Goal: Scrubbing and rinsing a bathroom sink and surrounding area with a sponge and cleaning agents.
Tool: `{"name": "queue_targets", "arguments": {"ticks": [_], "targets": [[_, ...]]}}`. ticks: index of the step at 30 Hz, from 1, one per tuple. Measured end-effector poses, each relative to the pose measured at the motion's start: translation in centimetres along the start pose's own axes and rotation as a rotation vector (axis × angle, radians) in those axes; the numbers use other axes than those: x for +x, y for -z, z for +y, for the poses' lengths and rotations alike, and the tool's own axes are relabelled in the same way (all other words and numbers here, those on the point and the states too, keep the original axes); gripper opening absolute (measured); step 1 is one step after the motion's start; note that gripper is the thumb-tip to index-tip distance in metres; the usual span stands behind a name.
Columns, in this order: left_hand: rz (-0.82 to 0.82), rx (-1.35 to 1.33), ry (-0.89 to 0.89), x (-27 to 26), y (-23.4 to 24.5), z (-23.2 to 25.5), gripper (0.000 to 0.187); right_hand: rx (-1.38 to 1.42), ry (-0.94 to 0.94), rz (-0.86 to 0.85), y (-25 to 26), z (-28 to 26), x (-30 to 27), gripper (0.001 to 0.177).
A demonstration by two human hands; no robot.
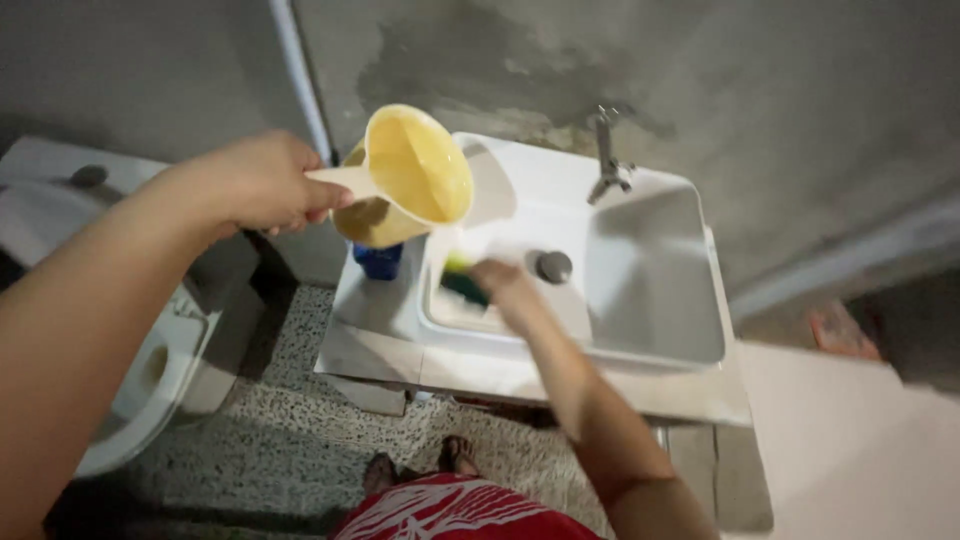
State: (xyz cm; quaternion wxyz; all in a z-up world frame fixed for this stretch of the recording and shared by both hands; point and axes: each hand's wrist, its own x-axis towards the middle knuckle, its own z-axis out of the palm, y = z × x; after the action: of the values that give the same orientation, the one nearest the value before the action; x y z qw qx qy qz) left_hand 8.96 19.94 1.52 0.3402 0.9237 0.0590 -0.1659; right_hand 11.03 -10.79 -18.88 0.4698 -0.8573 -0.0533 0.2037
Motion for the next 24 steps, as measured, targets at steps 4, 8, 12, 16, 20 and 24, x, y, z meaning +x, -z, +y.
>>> {"name": "queue_targets", "arguments": {"ticks": [4, 8, 12, 16, 20, 24], "targets": [[-0.005, 0.15, -0.071, 3.5, -1.7, 3.1, 0.033, 1.203, -0.09, -0.002, 2.2, 6.2, 8.5, 0.037], [0.011, 0.4, -0.134, 6.4, -4.3, 5.5, 0.038, 1.589, -0.223, -0.05, 2.5, 4.4, 11.1, 0.028], [0.071, 0.468, -0.15, 7.5, -6.5, 7.2, 0.037, 1.544, -0.007, 0.033, 2.0, 11.2, 20.7, 0.019], [0.151, 0.613, -0.247, 9.8, -7.7, 7.2, 0.043, 1.462, -0.025, 0.132, 3.7, 10.3, 20.2, 0.033], [0.016, 0.233, 0.002, 9.0, -7.4, 7.9, 0.041, 1.439, -0.262, 0.047, 6.9, 2.2, 12.3, 0.029], [0.094, 0.348, -0.092, 8.3, -8.4, 7.8, 0.036, 1.421, -0.268, -0.054, 7.1, 3.3, 12.1, 0.031]]}}
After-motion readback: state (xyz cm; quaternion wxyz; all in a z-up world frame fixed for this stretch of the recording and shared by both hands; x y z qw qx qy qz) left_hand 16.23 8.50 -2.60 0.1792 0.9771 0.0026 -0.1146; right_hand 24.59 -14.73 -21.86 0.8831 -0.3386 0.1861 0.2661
